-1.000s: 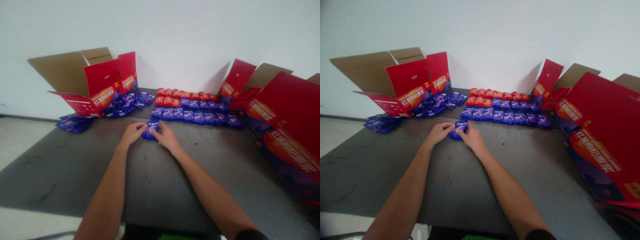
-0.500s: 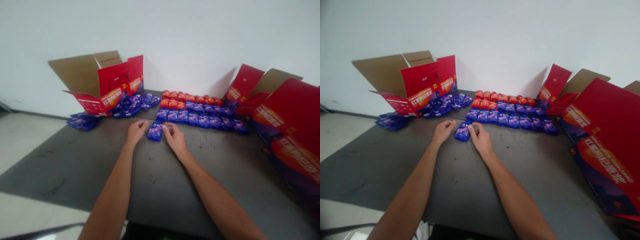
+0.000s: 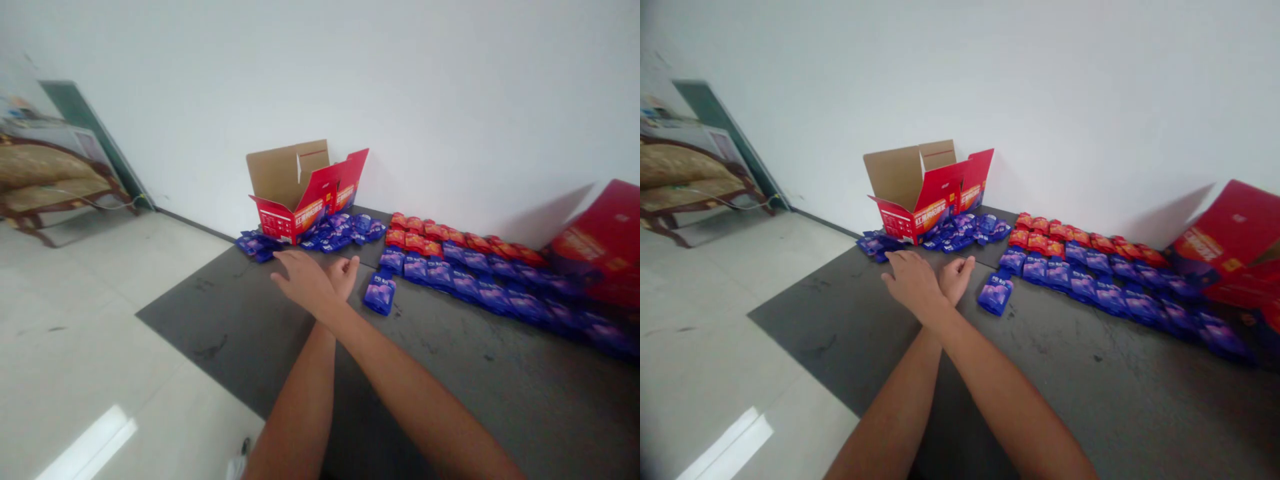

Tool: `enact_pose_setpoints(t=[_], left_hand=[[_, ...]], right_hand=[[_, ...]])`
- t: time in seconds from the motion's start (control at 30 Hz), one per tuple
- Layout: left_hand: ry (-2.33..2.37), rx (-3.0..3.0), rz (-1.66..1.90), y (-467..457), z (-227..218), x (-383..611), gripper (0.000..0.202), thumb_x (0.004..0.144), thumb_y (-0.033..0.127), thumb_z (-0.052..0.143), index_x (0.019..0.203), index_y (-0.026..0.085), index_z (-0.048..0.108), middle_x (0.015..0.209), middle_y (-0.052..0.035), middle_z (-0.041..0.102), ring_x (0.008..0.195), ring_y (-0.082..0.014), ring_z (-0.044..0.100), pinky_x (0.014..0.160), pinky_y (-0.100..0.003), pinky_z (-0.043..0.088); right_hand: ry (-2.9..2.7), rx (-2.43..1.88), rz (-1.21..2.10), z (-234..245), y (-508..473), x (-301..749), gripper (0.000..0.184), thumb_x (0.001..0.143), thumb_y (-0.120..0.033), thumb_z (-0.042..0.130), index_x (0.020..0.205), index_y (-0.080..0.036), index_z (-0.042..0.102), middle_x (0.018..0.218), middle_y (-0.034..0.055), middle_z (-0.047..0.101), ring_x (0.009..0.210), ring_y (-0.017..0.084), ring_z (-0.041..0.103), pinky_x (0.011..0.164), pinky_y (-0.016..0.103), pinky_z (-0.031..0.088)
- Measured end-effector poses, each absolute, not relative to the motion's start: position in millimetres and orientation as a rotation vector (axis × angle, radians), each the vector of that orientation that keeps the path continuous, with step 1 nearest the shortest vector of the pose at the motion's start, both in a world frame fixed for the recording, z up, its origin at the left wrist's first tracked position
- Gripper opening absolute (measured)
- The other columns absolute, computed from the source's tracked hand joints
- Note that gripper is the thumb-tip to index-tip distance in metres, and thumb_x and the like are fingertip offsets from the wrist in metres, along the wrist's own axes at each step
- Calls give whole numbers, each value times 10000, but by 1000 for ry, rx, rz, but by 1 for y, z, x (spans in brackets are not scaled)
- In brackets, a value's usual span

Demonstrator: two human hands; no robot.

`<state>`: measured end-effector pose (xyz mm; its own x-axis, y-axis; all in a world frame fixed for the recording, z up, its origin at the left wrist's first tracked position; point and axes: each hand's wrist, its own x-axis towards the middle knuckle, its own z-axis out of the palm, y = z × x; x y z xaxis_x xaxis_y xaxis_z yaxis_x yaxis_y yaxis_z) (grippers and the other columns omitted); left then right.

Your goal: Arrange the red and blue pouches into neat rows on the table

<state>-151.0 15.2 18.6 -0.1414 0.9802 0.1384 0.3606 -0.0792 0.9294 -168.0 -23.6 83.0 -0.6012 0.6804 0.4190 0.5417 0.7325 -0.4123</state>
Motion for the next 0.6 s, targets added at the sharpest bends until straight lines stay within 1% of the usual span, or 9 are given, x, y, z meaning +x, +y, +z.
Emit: enact_pose_setpoints(t=[0.07,0.13,0.27,0.33,0.47,0.53,0.6], left_hand=[[1599,1443,1303,18,17,-149,456,950,564,430,781,207,659,803,-72,704,780,-209,632,638,-298,397],[1624,1413,1342,21,14,-147,451,945,563,453,756,207,654,785,-67,698,736,-194,617,635,-303,388],[1659,1305,1313,29,6,-141,459,929,599,476,722,228,647,779,-71,694,712,-190,597,665,-331,393],[1668,1246,1326,32,4,-138,449,914,616,491,714,242,638,778,-81,694,716,-199,597,671,-346,394],[1615,1179,1384,31,6,-135,410,885,602,536,668,260,600,750,-88,682,697,-204,591,664,-356,393],[1602,1155,1374,30,8,-135,400,877,596,543,653,269,592,738,-91,675,695,-208,589,670,-361,397],[1592,1136,1372,29,10,-136,391,871,589,551,640,276,582,723,-93,667,689,-214,586,672,-367,395]], right_hand=[[-2486,-909,304,77,4,-200,531,975,-393,555,1440,-138,526,1452,122,563,1337,244,498,1118,359,371],[-2506,-938,266,69,29,-224,630,952,-492,577,1447,-107,510,1481,149,532,1371,253,471,1140,354,353],[-2505,-969,202,60,63,-259,915,846,-743,569,1486,-99,454,1536,179,461,1416,302,422,1171,400,325],[-2530,-1000,184,59,72,-275,1008,797,-826,537,1494,-104,437,1543,197,443,1404,335,431,1157,443,342],[-2573,-1069,136,58,82,-304,1007,779,-870,490,1430,-101,497,1498,237,476,1320,382,505,1075,504,414],[-2595,-1113,117,57,84,-314,993,763,-861,530,1385,-86,534,1435,258,527,1261,393,550,1026,510,452],[-2614,-1175,100,56,85,-321,954,750,-812,612,1352,-75,559,1352,261,590,1199,392,594,978,500,488]])
